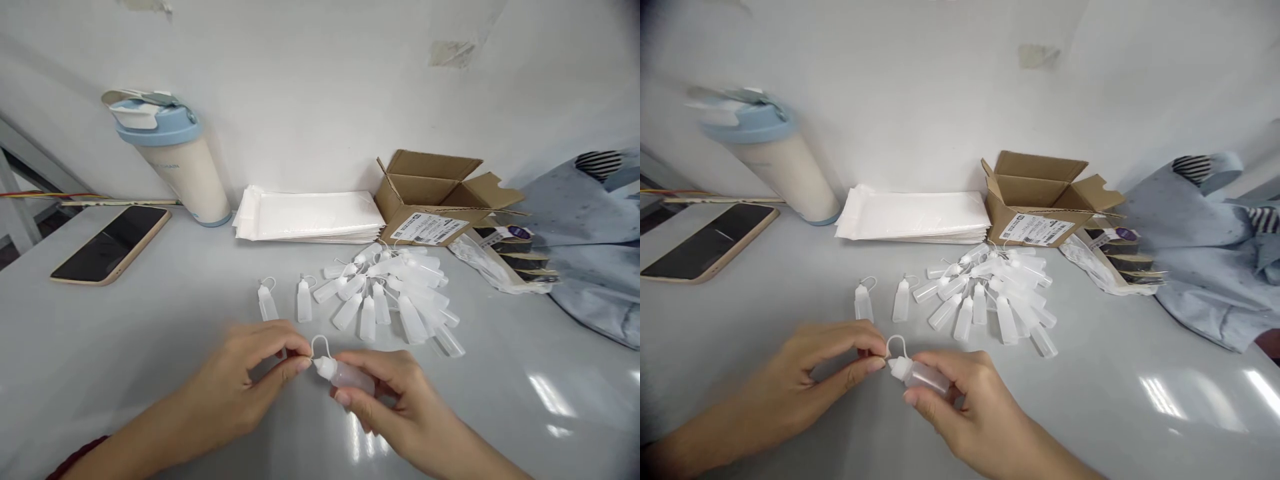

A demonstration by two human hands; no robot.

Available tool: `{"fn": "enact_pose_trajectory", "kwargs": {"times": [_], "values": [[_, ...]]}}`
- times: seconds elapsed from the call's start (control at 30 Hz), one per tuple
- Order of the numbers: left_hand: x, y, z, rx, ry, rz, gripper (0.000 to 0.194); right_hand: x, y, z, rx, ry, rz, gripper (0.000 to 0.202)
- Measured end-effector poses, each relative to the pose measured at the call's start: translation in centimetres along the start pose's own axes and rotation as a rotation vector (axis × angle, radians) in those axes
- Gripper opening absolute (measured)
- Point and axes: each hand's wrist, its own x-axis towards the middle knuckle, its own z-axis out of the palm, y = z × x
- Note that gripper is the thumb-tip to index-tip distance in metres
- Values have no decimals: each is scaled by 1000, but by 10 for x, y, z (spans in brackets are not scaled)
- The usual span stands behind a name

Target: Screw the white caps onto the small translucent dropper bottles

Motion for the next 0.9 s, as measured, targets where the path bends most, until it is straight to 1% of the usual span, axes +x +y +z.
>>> {"fn": "enact_pose_trajectory", "kwargs": {"times": [0.03, 0.07, 0.13, 0.23, 0.27, 0.3, 0.37, 0.47, 0.57, 0.63, 0.7, 0.8, 0.9], "values": [[0, 1, -4, 1, -18, -46, 17, 0, 0, -1, -9, -9, 0, 22], [1, 1, -9, -2, -17, -86, 17, 1, 1, -3, -31, 11, -20, 23], [3, 1, -19, -35, 18, -175, 19, 2, 4, -7, -142, 121, -111, 24], [7, -4, -32, -65, 107, -292, 25, 5, 12, -11, -490, 329, -342, 21], [8, -6, -36, -67, 132, -330, 27, 7, 15, -11, -616, 373, -386, 21], [10, -8, -38, -70, 147, -368, 28, 8, 18, -11, -728, 404, -404, 20], [12, -11, -40, -72, 144, -436, 29, 10, 22, -11, -886, 446, -386, 20], [14, -16, -37, -56, 120, -475, 33, 12, 24, -11, -965, 443, -327, 24], [16, -22, -31, -3, 144, -474, 35, 12, 24, -14, -943, 345, -266, 28], [18, -25, -28, 20, 177, -475, 34, 12, 24, -15, -946, 303, -242, 31], [19, -26, -27, 24, 207, -475, 36, 11, 24, -16, -970, 301, -235, 33], [20, -25, -26, 30, 237, -467, 42, 10, 25, -15, -1019, 341, -240, 36], [18, -24, -25, 47, 251, -446, 42, 9, 24, -14, -1042, 369, -241, 41]]}}
